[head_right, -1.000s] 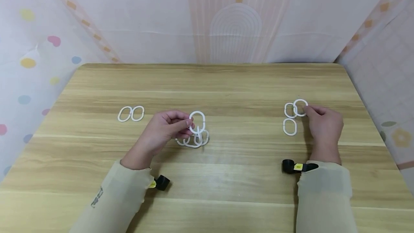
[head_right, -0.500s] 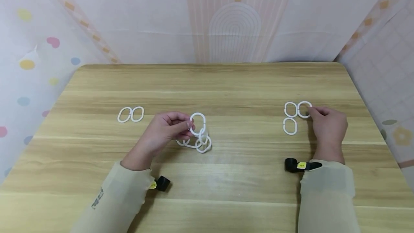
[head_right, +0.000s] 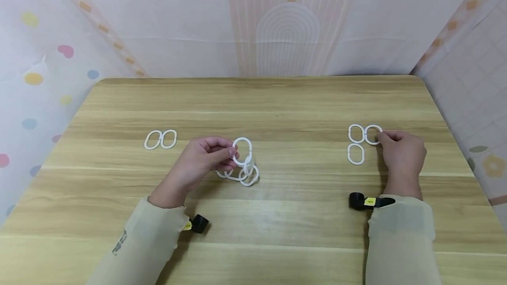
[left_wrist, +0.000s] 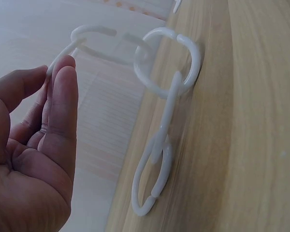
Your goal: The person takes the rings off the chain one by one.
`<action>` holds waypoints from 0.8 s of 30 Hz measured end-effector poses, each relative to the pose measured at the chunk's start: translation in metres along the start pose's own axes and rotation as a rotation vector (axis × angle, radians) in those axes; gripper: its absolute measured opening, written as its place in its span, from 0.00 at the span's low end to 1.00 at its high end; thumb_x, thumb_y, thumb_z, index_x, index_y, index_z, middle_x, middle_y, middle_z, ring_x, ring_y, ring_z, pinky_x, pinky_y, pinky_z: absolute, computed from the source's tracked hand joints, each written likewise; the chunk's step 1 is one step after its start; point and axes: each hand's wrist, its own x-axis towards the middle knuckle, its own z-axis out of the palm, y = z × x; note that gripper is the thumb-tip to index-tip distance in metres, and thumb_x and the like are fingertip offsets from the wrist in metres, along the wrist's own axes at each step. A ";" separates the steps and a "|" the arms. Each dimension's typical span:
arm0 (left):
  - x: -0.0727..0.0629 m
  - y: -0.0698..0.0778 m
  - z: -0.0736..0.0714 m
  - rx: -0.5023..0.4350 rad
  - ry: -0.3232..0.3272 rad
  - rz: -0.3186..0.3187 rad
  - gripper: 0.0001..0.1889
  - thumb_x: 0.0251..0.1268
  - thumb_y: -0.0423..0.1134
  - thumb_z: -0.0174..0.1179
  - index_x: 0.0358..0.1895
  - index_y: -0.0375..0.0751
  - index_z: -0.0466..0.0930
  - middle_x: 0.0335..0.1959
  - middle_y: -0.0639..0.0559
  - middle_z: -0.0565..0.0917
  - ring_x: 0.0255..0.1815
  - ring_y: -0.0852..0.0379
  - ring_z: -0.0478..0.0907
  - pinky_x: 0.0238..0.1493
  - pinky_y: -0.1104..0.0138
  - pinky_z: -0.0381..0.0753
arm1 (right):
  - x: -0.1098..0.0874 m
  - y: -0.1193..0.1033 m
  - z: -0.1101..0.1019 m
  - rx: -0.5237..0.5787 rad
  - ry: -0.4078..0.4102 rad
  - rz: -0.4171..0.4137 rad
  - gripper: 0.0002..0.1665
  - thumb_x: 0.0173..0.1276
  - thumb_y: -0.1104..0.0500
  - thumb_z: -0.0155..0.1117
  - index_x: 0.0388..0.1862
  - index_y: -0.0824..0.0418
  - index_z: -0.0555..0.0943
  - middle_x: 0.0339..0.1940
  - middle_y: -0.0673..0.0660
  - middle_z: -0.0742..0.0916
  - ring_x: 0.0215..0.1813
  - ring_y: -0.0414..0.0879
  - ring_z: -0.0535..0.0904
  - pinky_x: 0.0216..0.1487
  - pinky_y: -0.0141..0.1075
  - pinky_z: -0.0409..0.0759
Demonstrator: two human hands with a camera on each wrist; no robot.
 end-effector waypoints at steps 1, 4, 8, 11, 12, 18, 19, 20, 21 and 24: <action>0.000 0.000 0.000 -0.003 0.001 -0.003 0.12 0.68 0.25 0.61 0.49 0.18 0.78 0.34 0.44 0.87 0.30 0.58 0.85 0.36 0.65 0.86 | 0.000 0.000 0.000 -0.009 -0.002 -0.002 0.32 0.71 0.42 0.59 0.62 0.63 0.82 0.30 0.37 0.80 0.65 0.55 0.71 0.44 0.28 0.66; 0.000 0.001 0.000 -0.011 0.002 -0.009 0.12 0.68 0.25 0.61 0.49 0.18 0.78 0.34 0.44 0.87 0.30 0.58 0.85 0.36 0.65 0.86 | 0.000 0.000 0.001 -0.027 -0.010 -0.007 0.32 0.71 0.42 0.58 0.62 0.63 0.81 0.48 0.54 0.85 0.67 0.55 0.70 0.50 0.33 0.69; 0.000 0.001 0.000 -0.007 0.001 -0.006 0.12 0.68 0.25 0.61 0.49 0.18 0.78 0.34 0.44 0.87 0.30 0.58 0.85 0.36 0.65 0.86 | 0.001 0.000 0.001 -0.035 -0.011 -0.013 0.33 0.71 0.41 0.58 0.62 0.63 0.81 0.49 0.55 0.86 0.67 0.55 0.71 0.58 0.39 0.70; 0.000 0.001 0.001 -0.003 0.002 -0.005 0.10 0.67 0.25 0.61 0.48 0.20 0.79 0.33 0.45 0.87 0.30 0.58 0.85 0.35 0.65 0.86 | 0.002 0.001 0.000 -0.027 -0.007 -0.009 0.33 0.70 0.40 0.60 0.62 0.63 0.82 0.29 0.37 0.81 0.67 0.55 0.71 0.60 0.40 0.70; -0.001 0.001 0.001 -0.003 0.002 -0.005 0.10 0.67 0.25 0.61 0.48 0.20 0.79 0.33 0.45 0.87 0.30 0.58 0.85 0.35 0.65 0.86 | 0.003 0.001 0.000 -0.024 -0.007 -0.007 0.33 0.70 0.40 0.60 0.61 0.63 0.82 0.25 0.31 0.76 0.66 0.54 0.71 0.59 0.39 0.70; 0.000 0.001 0.000 -0.004 0.000 -0.004 0.10 0.67 0.25 0.61 0.48 0.21 0.79 0.34 0.45 0.87 0.30 0.58 0.85 0.36 0.65 0.86 | 0.002 0.002 0.000 -0.020 -0.007 -0.008 0.33 0.70 0.40 0.60 0.60 0.65 0.82 0.20 0.27 0.70 0.64 0.56 0.71 0.47 0.32 0.68; 0.000 0.001 0.000 -0.005 0.001 -0.005 0.10 0.67 0.25 0.61 0.47 0.21 0.80 0.34 0.44 0.87 0.30 0.58 0.85 0.36 0.65 0.86 | 0.002 0.002 0.000 -0.018 -0.007 -0.008 0.33 0.70 0.41 0.60 0.61 0.65 0.82 0.19 0.27 0.70 0.63 0.56 0.72 0.46 0.31 0.67; 0.000 0.001 0.000 -0.006 0.002 -0.006 0.09 0.67 0.25 0.61 0.47 0.22 0.80 0.34 0.44 0.87 0.30 0.57 0.85 0.36 0.65 0.86 | 0.002 0.002 0.000 -0.015 -0.007 -0.006 0.33 0.70 0.41 0.60 0.61 0.65 0.82 0.19 0.27 0.70 0.63 0.56 0.71 0.45 0.31 0.67; 0.000 0.001 0.000 -0.007 0.003 -0.006 0.09 0.67 0.25 0.61 0.47 0.22 0.80 0.34 0.44 0.87 0.30 0.57 0.85 0.36 0.65 0.86 | 0.002 0.002 0.000 -0.012 -0.008 -0.004 0.33 0.70 0.41 0.60 0.61 0.65 0.82 0.19 0.27 0.70 0.63 0.56 0.71 0.45 0.31 0.67; 0.000 0.001 0.000 -0.009 0.007 -0.007 0.09 0.68 0.25 0.61 0.47 0.22 0.80 0.33 0.45 0.87 0.30 0.58 0.85 0.36 0.65 0.86 | 0.002 0.001 0.001 -0.008 -0.004 -0.004 0.33 0.70 0.41 0.60 0.61 0.64 0.82 0.22 0.29 0.72 0.64 0.55 0.71 0.50 0.33 0.68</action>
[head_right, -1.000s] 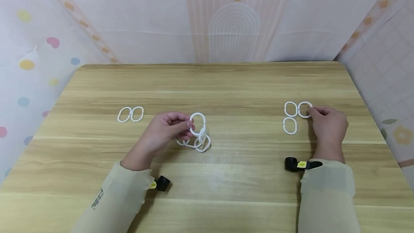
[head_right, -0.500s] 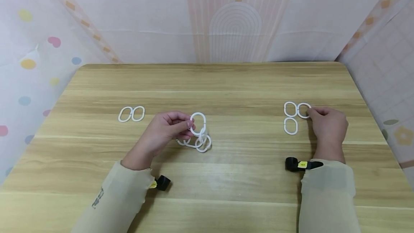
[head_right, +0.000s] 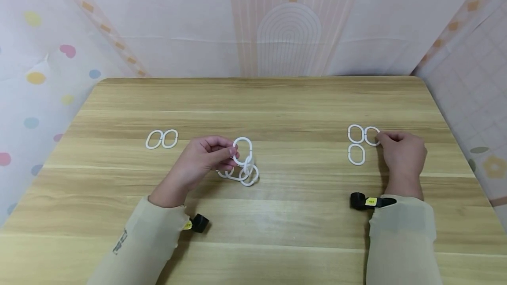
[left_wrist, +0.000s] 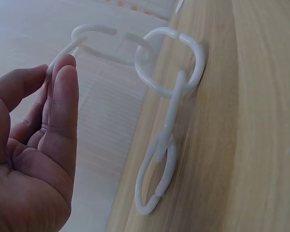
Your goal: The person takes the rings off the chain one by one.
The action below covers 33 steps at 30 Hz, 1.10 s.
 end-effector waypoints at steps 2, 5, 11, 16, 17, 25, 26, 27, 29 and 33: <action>0.000 0.000 0.000 -0.001 0.000 0.003 0.09 0.68 0.25 0.61 0.46 0.22 0.80 0.33 0.45 0.87 0.30 0.58 0.85 0.36 0.65 0.86 | 0.000 0.000 0.000 0.002 0.006 -0.006 0.33 0.70 0.41 0.60 0.61 0.64 0.82 0.24 0.30 0.73 0.63 0.54 0.72 0.50 0.33 0.68; 0.001 0.000 -0.001 -0.004 0.002 0.008 0.08 0.67 0.25 0.61 0.46 0.23 0.80 0.33 0.45 0.87 0.30 0.58 0.85 0.36 0.65 0.86 | -0.001 -0.002 0.001 0.006 0.019 -0.022 0.32 0.70 0.41 0.60 0.59 0.64 0.83 0.22 0.29 0.73 0.56 0.52 0.73 0.44 0.29 0.67; 0.001 0.001 -0.001 -0.016 0.009 0.011 0.08 0.67 0.25 0.62 0.46 0.22 0.80 0.33 0.45 0.87 0.29 0.58 0.85 0.36 0.66 0.86 | -0.004 -0.007 0.003 0.052 0.019 -0.044 0.31 0.69 0.41 0.61 0.58 0.64 0.83 0.18 0.25 0.71 0.44 0.41 0.72 0.40 0.28 0.67; 0.001 0.002 0.000 -0.021 0.017 0.011 0.08 0.67 0.25 0.62 0.46 0.23 0.80 0.33 0.44 0.87 0.29 0.58 0.86 0.37 0.66 0.86 | -0.008 -0.015 0.006 0.099 -0.002 -0.069 0.30 0.69 0.41 0.62 0.57 0.62 0.83 0.21 0.26 0.74 0.46 0.38 0.72 0.42 0.27 0.68; 0.001 0.003 0.000 -0.022 0.018 0.012 0.08 0.67 0.25 0.62 0.45 0.24 0.80 0.33 0.44 0.87 0.30 0.58 0.86 0.37 0.65 0.86 | -0.009 -0.017 0.007 0.107 -0.006 -0.080 0.29 0.69 0.41 0.62 0.56 0.62 0.83 0.22 0.26 0.75 0.45 0.37 0.72 0.42 0.27 0.68; 0.001 0.005 0.000 -0.027 0.018 0.027 0.07 0.68 0.24 0.61 0.45 0.23 0.79 0.32 0.46 0.87 0.29 0.59 0.85 0.36 0.65 0.86 | -0.020 -0.033 0.017 0.185 -0.024 -0.200 0.25 0.69 0.46 0.65 0.53 0.64 0.84 0.22 0.27 0.78 0.37 0.31 0.74 0.37 0.25 0.72; 0.001 0.005 0.000 -0.028 0.016 0.028 0.07 0.68 0.24 0.61 0.46 0.23 0.79 0.33 0.46 0.87 0.29 0.59 0.85 0.36 0.65 0.86 | -0.021 -0.034 0.018 0.196 -0.034 -0.214 0.24 0.69 0.46 0.66 0.52 0.64 0.84 0.23 0.27 0.79 0.35 0.32 0.75 0.36 0.25 0.72; 0.001 0.004 -0.001 -0.027 0.014 0.029 0.08 0.68 0.24 0.61 0.46 0.23 0.79 0.33 0.46 0.87 0.29 0.59 0.85 0.36 0.65 0.86 | -0.023 -0.036 0.020 0.215 -0.050 -0.225 0.23 0.69 0.47 0.66 0.52 0.63 0.84 0.24 0.28 0.80 0.34 0.32 0.76 0.35 0.24 0.73; 0.002 0.004 -0.001 -0.025 0.011 0.032 0.07 0.68 0.24 0.61 0.45 0.22 0.80 0.33 0.45 0.87 0.29 0.59 0.85 0.36 0.65 0.86 | -0.027 -0.041 0.023 0.270 -0.091 -0.246 0.20 0.69 0.48 0.67 0.51 0.61 0.85 0.26 0.33 0.82 0.31 0.34 0.76 0.31 0.25 0.75; 0.002 0.004 -0.001 -0.023 0.007 0.033 0.07 0.68 0.25 0.61 0.45 0.23 0.80 0.33 0.45 0.87 0.29 0.59 0.85 0.36 0.65 0.86 | -0.037 -0.052 0.032 0.366 -0.187 -0.294 0.16 0.68 0.51 0.70 0.49 0.59 0.87 0.29 0.38 0.84 0.26 0.37 0.76 0.26 0.27 0.76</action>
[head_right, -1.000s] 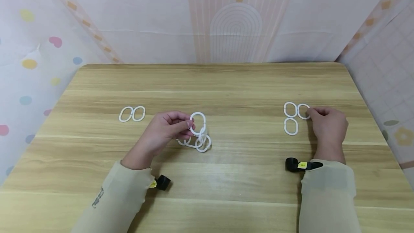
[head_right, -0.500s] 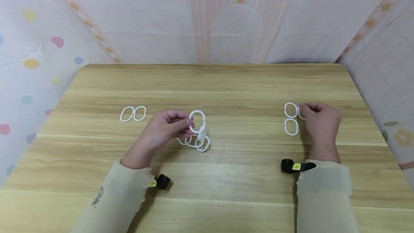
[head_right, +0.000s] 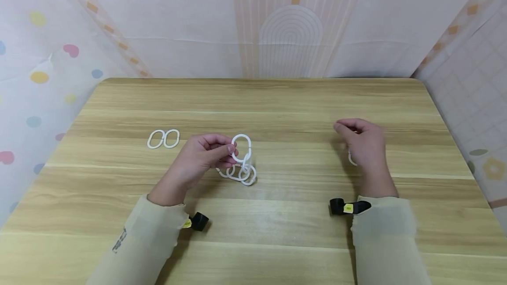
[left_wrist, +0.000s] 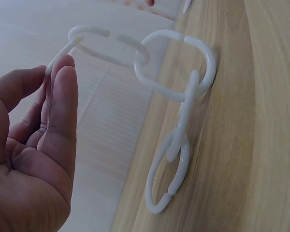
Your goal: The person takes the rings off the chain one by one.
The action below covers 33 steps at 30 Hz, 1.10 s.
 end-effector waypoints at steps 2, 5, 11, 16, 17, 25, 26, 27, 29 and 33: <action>0.000 0.000 0.000 0.000 -0.001 0.000 0.07 0.68 0.25 0.61 0.45 0.23 0.80 0.33 0.45 0.87 0.30 0.59 0.85 0.36 0.65 0.86 | -0.002 -0.004 0.008 0.003 -0.049 -0.025 0.16 0.68 0.51 0.70 0.49 0.58 0.87 0.31 0.38 0.85 0.26 0.38 0.76 0.26 0.28 0.76; 0.000 -0.001 0.000 0.001 -0.001 0.001 0.07 0.68 0.25 0.60 0.45 0.23 0.80 0.33 0.45 0.87 0.30 0.59 0.85 0.36 0.65 0.86 | -0.006 -0.008 0.019 -0.014 -0.127 -0.059 0.19 0.69 0.49 0.69 0.51 0.60 0.86 0.35 0.37 0.86 0.29 0.40 0.77 0.29 0.29 0.78; 0.001 -0.001 0.000 0.008 -0.001 0.004 0.07 0.68 0.25 0.61 0.45 0.23 0.80 0.34 0.44 0.87 0.30 0.59 0.85 0.36 0.66 0.86 | -0.014 -0.011 0.043 -0.041 -0.229 -0.142 0.19 0.70 0.52 0.69 0.51 0.64 0.86 0.37 0.40 0.87 0.35 0.39 0.79 0.34 0.30 0.79; 0.001 0.000 0.000 0.017 -0.007 0.001 0.08 0.68 0.25 0.60 0.46 0.21 0.79 0.34 0.44 0.87 0.30 0.58 0.85 0.36 0.66 0.86 | -0.021 -0.011 0.064 -0.053 -0.358 -0.189 0.15 0.69 0.55 0.70 0.49 0.62 0.88 0.34 0.50 0.86 0.31 0.41 0.77 0.29 0.32 0.77; 0.001 -0.001 0.001 0.017 -0.009 0.001 0.08 0.68 0.25 0.60 0.46 0.21 0.79 0.34 0.44 0.87 0.30 0.58 0.85 0.36 0.65 0.86 | -0.022 -0.011 0.067 -0.047 -0.387 -0.190 0.15 0.68 0.55 0.71 0.49 0.63 0.88 0.33 0.53 0.86 0.29 0.42 0.76 0.28 0.32 0.76; 0.002 -0.001 0.003 0.018 -0.020 -0.006 0.09 0.68 0.26 0.60 0.47 0.21 0.79 0.34 0.44 0.87 0.30 0.58 0.85 0.36 0.65 0.87 | -0.036 -0.011 0.091 0.030 -0.542 -0.213 0.12 0.68 0.59 0.70 0.48 0.63 0.87 0.33 0.57 0.85 0.26 0.45 0.74 0.26 0.34 0.75; 0.002 -0.002 0.004 0.017 -0.022 -0.007 0.10 0.69 0.25 0.60 0.47 0.20 0.79 0.34 0.44 0.87 0.30 0.58 0.85 0.36 0.65 0.87 | -0.037 -0.011 0.093 0.038 -0.550 -0.215 0.12 0.68 0.59 0.70 0.48 0.63 0.88 0.33 0.56 0.85 0.26 0.45 0.74 0.26 0.33 0.74; 0.002 -0.002 0.004 0.017 -0.024 -0.009 0.10 0.69 0.25 0.60 0.48 0.20 0.79 0.34 0.44 0.87 0.30 0.58 0.85 0.36 0.65 0.87 | -0.039 -0.011 0.096 0.049 -0.557 -0.218 0.12 0.68 0.59 0.71 0.47 0.62 0.88 0.33 0.56 0.85 0.27 0.45 0.73 0.26 0.33 0.74; 0.001 -0.001 0.005 0.018 -0.030 -0.010 0.11 0.69 0.26 0.60 0.48 0.19 0.78 0.34 0.44 0.87 0.30 0.58 0.85 0.36 0.65 0.87 | -0.043 -0.011 0.100 0.065 -0.567 -0.220 0.12 0.67 0.59 0.71 0.47 0.61 0.88 0.33 0.55 0.85 0.27 0.44 0.73 0.26 0.32 0.74; 0.000 -0.001 0.007 0.020 -0.038 -0.013 0.12 0.69 0.26 0.60 0.49 0.18 0.78 0.34 0.44 0.87 0.30 0.58 0.85 0.36 0.65 0.86 | -0.048 -0.012 0.106 0.090 -0.571 -0.244 0.12 0.65 0.60 0.73 0.47 0.59 0.88 0.33 0.55 0.85 0.27 0.43 0.73 0.26 0.31 0.73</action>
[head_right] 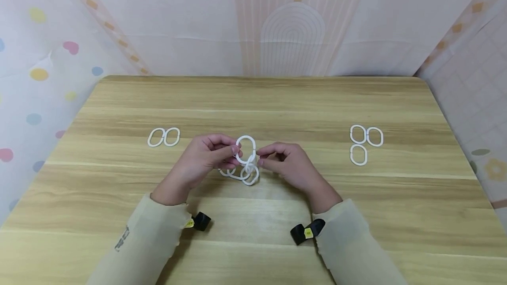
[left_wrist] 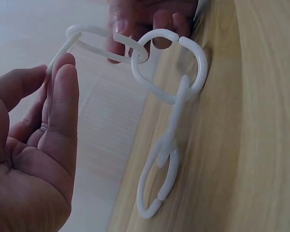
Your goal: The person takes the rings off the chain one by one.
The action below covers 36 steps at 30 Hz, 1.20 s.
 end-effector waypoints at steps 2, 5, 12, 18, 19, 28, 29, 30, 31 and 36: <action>0.000 0.000 0.001 0.008 -0.004 -0.002 0.12 0.69 0.26 0.60 0.50 0.18 0.77 0.34 0.45 0.87 0.30 0.58 0.85 0.35 0.65 0.86 | 0.000 0.000 0.003 0.005 0.003 -0.026 0.12 0.65 0.61 0.73 0.47 0.60 0.88 0.34 0.55 0.86 0.28 0.43 0.73 0.27 0.31 0.72; 0.001 -0.001 0.002 0.020 -0.008 -0.005 0.12 0.69 0.26 0.60 0.50 0.18 0.78 0.34 0.44 0.87 0.29 0.58 0.86 0.35 0.66 0.86 | 0.000 0.002 0.004 -0.008 0.010 -0.069 0.10 0.64 0.62 0.74 0.45 0.60 0.88 0.38 0.54 0.86 0.31 0.44 0.74 0.30 0.31 0.72; 0.002 -0.002 0.004 0.028 -0.011 -0.004 0.10 0.68 0.26 0.61 0.47 0.21 0.80 0.33 0.44 0.87 0.29 0.58 0.85 0.33 0.67 0.86 | 0.000 0.005 0.004 -0.034 0.007 -0.124 0.09 0.63 0.65 0.74 0.43 0.60 0.90 0.40 0.53 0.87 0.34 0.45 0.76 0.32 0.32 0.74; 0.001 -0.003 0.004 0.027 -0.013 -0.002 0.08 0.68 0.26 0.61 0.46 0.22 0.80 0.32 0.45 0.87 0.28 0.59 0.85 0.32 0.68 0.85 | 0.001 0.008 0.006 -0.008 -0.003 -0.141 0.07 0.63 0.66 0.73 0.40 0.61 0.90 0.37 0.54 0.87 0.34 0.44 0.77 0.34 0.31 0.75; 0.001 -0.004 0.003 0.028 -0.014 -0.001 0.08 0.68 0.26 0.61 0.46 0.22 0.80 0.32 0.46 0.87 0.28 0.59 0.85 0.32 0.68 0.85 | 0.001 0.008 0.006 -0.004 -0.003 -0.140 0.07 0.63 0.66 0.73 0.40 0.61 0.90 0.36 0.54 0.87 0.34 0.44 0.77 0.33 0.31 0.75; 0.002 -0.005 0.002 0.042 -0.022 -0.005 0.09 0.68 0.25 0.60 0.47 0.21 0.80 0.32 0.45 0.87 0.28 0.59 0.85 0.33 0.67 0.86 | 0.002 0.008 0.006 0.009 0.007 -0.129 0.06 0.63 0.66 0.73 0.39 0.61 0.90 0.36 0.54 0.87 0.35 0.44 0.77 0.35 0.31 0.75; 0.002 -0.005 0.002 0.042 -0.022 -0.006 0.09 0.68 0.26 0.60 0.47 0.21 0.80 0.32 0.45 0.87 0.29 0.59 0.85 0.33 0.67 0.86 | 0.002 0.008 0.006 0.007 0.008 -0.127 0.06 0.63 0.65 0.73 0.39 0.61 0.90 0.36 0.54 0.88 0.35 0.43 0.77 0.35 0.31 0.75; 0.002 -0.005 0.002 0.043 -0.023 -0.004 0.10 0.68 0.26 0.60 0.47 0.21 0.80 0.32 0.45 0.87 0.29 0.59 0.85 0.33 0.67 0.86 | 0.002 0.009 0.006 0.007 0.009 -0.123 0.06 0.63 0.65 0.73 0.39 0.61 0.90 0.37 0.54 0.88 0.35 0.43 0.77 0.35 0.31 0.75; 0.002 -0.005 0.002 0.048 -0.026 0.002 0.10 0.68 0.26 0.61 0.47 0.21 0.80 0.32 0.44 0.87 0.29 0.59 0.85 0.33 0.67 0.86 | 0.002 0.008 0.006 0.008 0.008 -0.120 0.06 0.63 0.65 0.73 0.40 0.61 0.90 0.37 0.54 0.88 0.35 0.44 0.78 0.35 0.31 0.75; 0.002 -0.007 0.002 0.084 -0.041 0.041 0.12 0.67 0.27 0.63 0.49 0.20 0.81 0.34 0.42 0.87 0.29 0.59 0.84 0.33 0.67 0.85 | 0.002 0.008 0.005 0.002 0.000 -0.106 0.06 0.65 0.65 0.72 0.40 0.62 0.90 0.40 0.54 0.89 0.36 0.45 0.78 0.34 0.32 0.76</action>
